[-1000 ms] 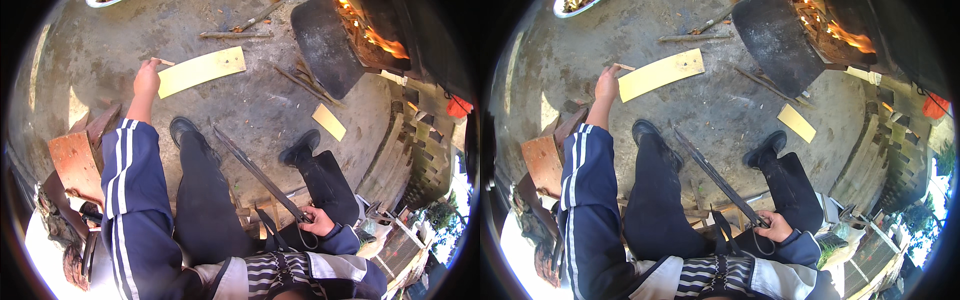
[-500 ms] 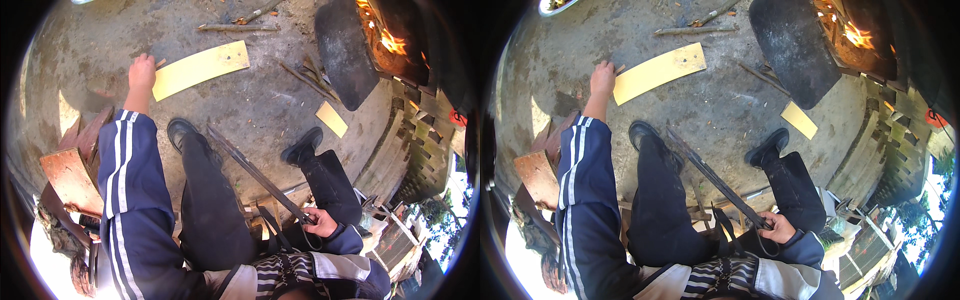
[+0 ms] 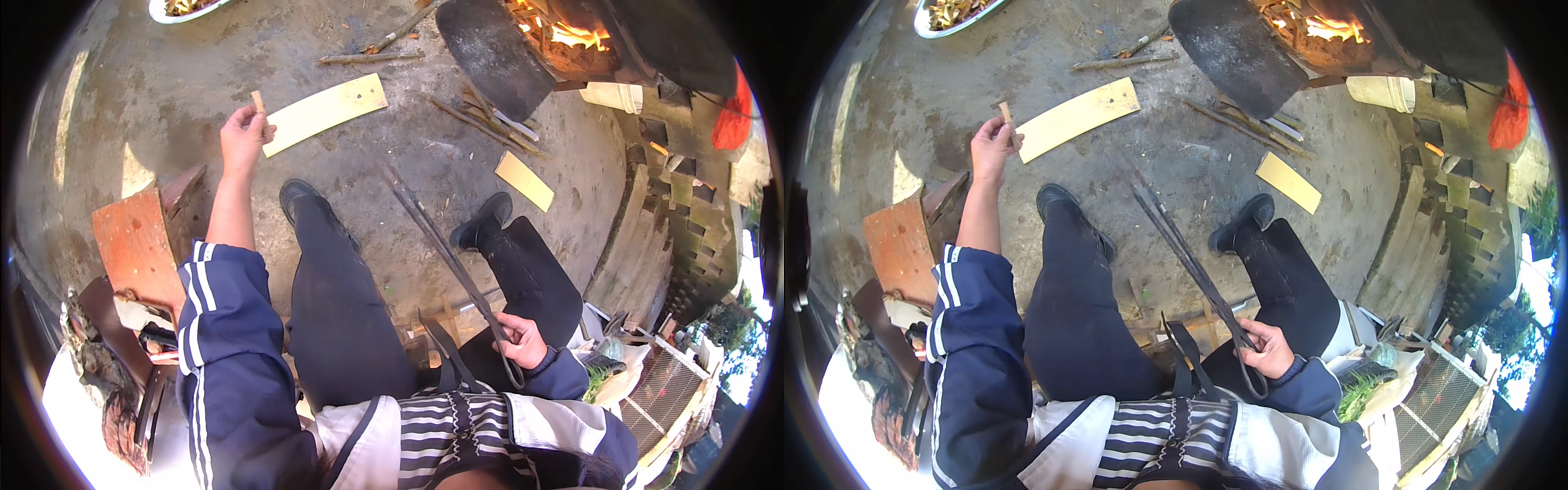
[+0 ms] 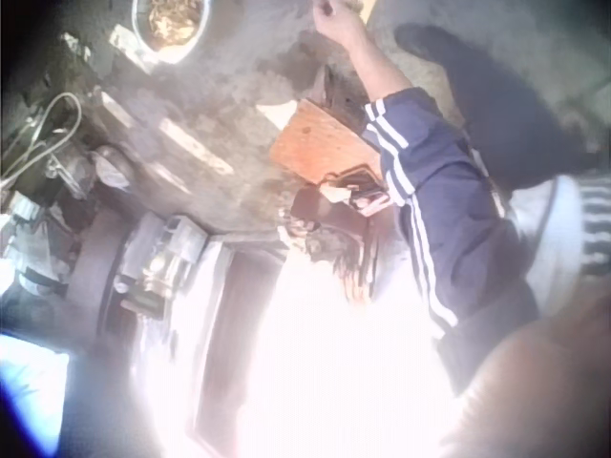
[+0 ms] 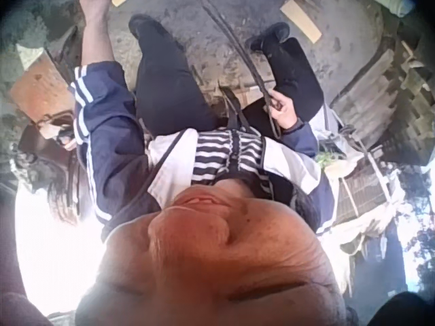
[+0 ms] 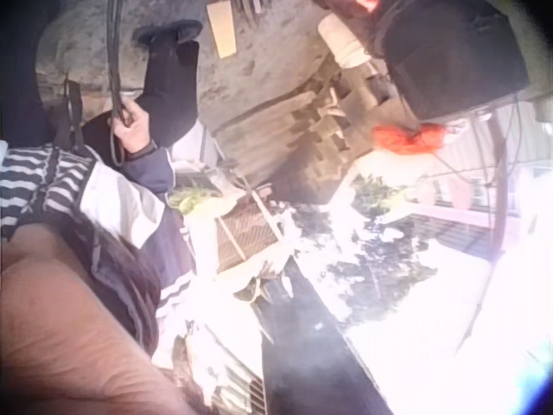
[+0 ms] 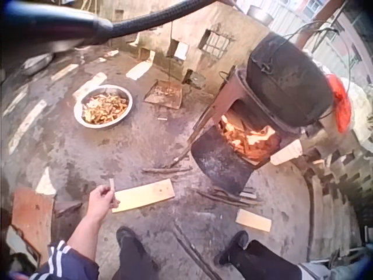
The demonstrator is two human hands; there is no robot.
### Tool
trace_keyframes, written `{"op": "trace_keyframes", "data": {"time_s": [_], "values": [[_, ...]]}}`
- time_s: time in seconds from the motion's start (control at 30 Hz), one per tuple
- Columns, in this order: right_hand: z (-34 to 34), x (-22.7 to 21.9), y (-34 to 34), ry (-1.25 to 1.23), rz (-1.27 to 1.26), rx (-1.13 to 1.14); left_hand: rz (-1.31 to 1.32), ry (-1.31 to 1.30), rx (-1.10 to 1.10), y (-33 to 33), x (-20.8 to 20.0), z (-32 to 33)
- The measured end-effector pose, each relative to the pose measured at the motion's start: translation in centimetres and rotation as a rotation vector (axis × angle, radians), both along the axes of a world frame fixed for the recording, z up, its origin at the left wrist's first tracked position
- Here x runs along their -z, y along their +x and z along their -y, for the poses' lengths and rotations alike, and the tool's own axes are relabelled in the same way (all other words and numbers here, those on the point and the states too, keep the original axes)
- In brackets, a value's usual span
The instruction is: The person sits on the ground and uses a pair of shears to cut thin wooden sticks. They then place the sticks into a small metal stove to feed the fire. The person also handles larger pieces of wood, breaking them by hand and adding them to the stove.
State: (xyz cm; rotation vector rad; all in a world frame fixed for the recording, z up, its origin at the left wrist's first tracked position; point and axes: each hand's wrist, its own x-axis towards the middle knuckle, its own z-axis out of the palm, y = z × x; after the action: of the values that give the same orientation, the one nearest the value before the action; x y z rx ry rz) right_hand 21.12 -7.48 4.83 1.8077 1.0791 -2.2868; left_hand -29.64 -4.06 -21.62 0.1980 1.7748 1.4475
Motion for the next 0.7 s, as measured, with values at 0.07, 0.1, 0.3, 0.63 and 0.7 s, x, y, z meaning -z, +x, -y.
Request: {"op": "trace_keyframes", "data": {"time_s": [0.07, 0.1, 0.3, 0.63, 0.7], "values": [[1.3, -0.8, 1.5, 0.022, -0.207, 0.093, 0.082, 0.092, 0.024, 2.4, -5.2, -0.3], [1.9, -1.5, 1.8, 0.048, -0.262, 0.114, 0.103, 0.122, 0.068, 3.4, -7.5, -0.4], [5.2, -5.6, 3.7, 0.006, -0.407, 0.102, 0.186, 0.242, 0.216, 7.5, -15.0, 0.6], [11.0, -7.1, 7.1, -0.004, -0.519, 0.082, 0.269, 0.334, 0.279, 12.7, -20.5, 1.4], [11.8, -7.2, 7.6, -0.057, -0.542, 0.103, 0.316, 0.329, 0.290, 13.3, -21.0, 1.9]]}}
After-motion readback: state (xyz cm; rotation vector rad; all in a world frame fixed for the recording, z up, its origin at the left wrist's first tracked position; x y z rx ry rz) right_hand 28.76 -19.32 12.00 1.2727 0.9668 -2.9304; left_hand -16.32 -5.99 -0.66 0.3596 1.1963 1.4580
